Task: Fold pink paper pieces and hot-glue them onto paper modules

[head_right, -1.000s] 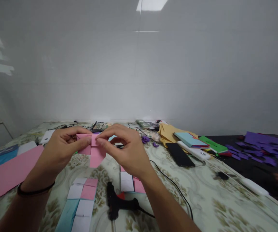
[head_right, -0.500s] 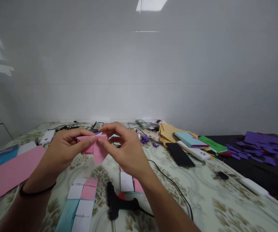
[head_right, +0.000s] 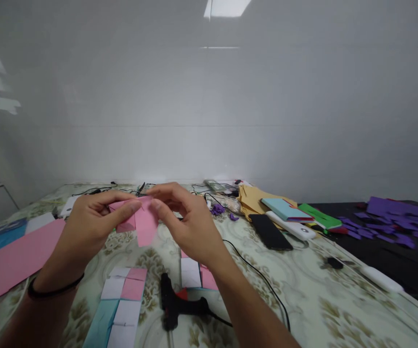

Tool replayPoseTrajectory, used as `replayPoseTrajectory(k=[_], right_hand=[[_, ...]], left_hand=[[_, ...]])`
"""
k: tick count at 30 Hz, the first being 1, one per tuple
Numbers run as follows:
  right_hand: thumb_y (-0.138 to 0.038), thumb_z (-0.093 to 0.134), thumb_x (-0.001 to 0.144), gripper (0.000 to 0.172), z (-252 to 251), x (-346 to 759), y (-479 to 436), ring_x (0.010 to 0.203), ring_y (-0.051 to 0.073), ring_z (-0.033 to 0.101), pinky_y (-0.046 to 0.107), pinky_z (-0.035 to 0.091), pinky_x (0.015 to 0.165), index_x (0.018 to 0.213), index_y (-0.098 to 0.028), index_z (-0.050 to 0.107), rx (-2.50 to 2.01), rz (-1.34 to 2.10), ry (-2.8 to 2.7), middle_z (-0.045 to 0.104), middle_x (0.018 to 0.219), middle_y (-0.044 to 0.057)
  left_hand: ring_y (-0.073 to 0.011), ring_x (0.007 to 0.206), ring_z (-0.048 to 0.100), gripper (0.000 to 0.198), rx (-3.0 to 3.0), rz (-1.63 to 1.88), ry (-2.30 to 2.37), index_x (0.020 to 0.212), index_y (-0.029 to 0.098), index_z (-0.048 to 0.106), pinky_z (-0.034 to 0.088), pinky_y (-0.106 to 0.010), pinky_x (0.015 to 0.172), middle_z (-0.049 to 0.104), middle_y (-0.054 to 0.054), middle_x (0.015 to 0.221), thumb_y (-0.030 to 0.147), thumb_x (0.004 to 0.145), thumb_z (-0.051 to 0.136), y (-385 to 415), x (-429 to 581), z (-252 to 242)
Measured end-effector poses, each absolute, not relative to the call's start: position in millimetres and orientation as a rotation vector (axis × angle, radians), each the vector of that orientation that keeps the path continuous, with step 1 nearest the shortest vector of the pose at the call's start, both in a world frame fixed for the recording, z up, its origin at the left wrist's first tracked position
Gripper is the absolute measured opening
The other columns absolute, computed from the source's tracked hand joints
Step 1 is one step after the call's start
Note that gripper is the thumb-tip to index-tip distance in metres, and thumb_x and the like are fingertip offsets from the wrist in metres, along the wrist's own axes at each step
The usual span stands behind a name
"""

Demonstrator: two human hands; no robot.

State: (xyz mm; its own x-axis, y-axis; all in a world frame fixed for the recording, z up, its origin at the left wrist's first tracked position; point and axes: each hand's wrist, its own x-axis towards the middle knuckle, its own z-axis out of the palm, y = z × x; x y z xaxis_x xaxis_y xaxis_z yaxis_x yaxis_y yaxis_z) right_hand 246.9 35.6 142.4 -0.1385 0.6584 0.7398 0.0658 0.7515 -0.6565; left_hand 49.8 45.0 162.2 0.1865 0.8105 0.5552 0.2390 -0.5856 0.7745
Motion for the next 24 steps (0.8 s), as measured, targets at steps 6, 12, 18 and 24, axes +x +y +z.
replayPoseTrajectory(k=[6,12,18,24], right_hand=[[-0.007,0.065,0.091,0.029,149.5,257.3,31.5,0.098,0.019,0.068,0.036,0.057,0.088,0.104,-0.028,0.081,-0.499,0.421,-1.959,0.073,0.103,0.004],[-0.027,0.079,0.092,0.005,150.0,257.7,35.4,0.087,0.019,0.068,0.037,0.057,0.083,0.095,-0.028,0.082,-0.517,0.407,-1.924,0.075,0.092,0.003],[-0.027,0.081,0.091,0.007,146.7,254.3,36.1,0.081,0.015,0.066,0.031,0.055,0.076,0.090,-0.024,0.075,-0.538,0.509,-1.819,0.073,0.087,0.001],[-0.033,0.090,0.080,0.038,143.1,250.8,33.9,0.077,0.013,0.064,0.027,0.056,0.073,0.101,-0.024,0.061,-0.662,0.723,-1.640,0.067,0.087,-0.002]], left_hand=[[-0.0146,0.067,0.061,0.020,1.819,1.490,0.957,0.081,0.019,0.080,0.047,-0.023,0.061,0.075,-0.001,0.076,0.038,0.086,0.079,49.2,46.4,162.0],[-0.0124,0.060,0.059,0.017,1.826,1.455,0.897,0.082,0.019,0.077,0.046,-0.021,0.055,0.073,0.000,0.071,0.035,0.082,0.081,46.5,50.0,164.2],[-0.0120,0.059,0.065,0.014,1.791,1.386,0.818,0.086,0.019,0.077,0.051,-0.019,0.054,0.075,0.000,0.069,0.031,0.081,0.082,45.1,50.8,163.9],[-0.0128,0.061,0.069,0.014,1.802,1.344,0.789,0.084,0.018,0.077,0.056,-0.019,0.058,0.077,0.000,0.070,0.029,0.079,0.085,42.8,51.5,166.1]])
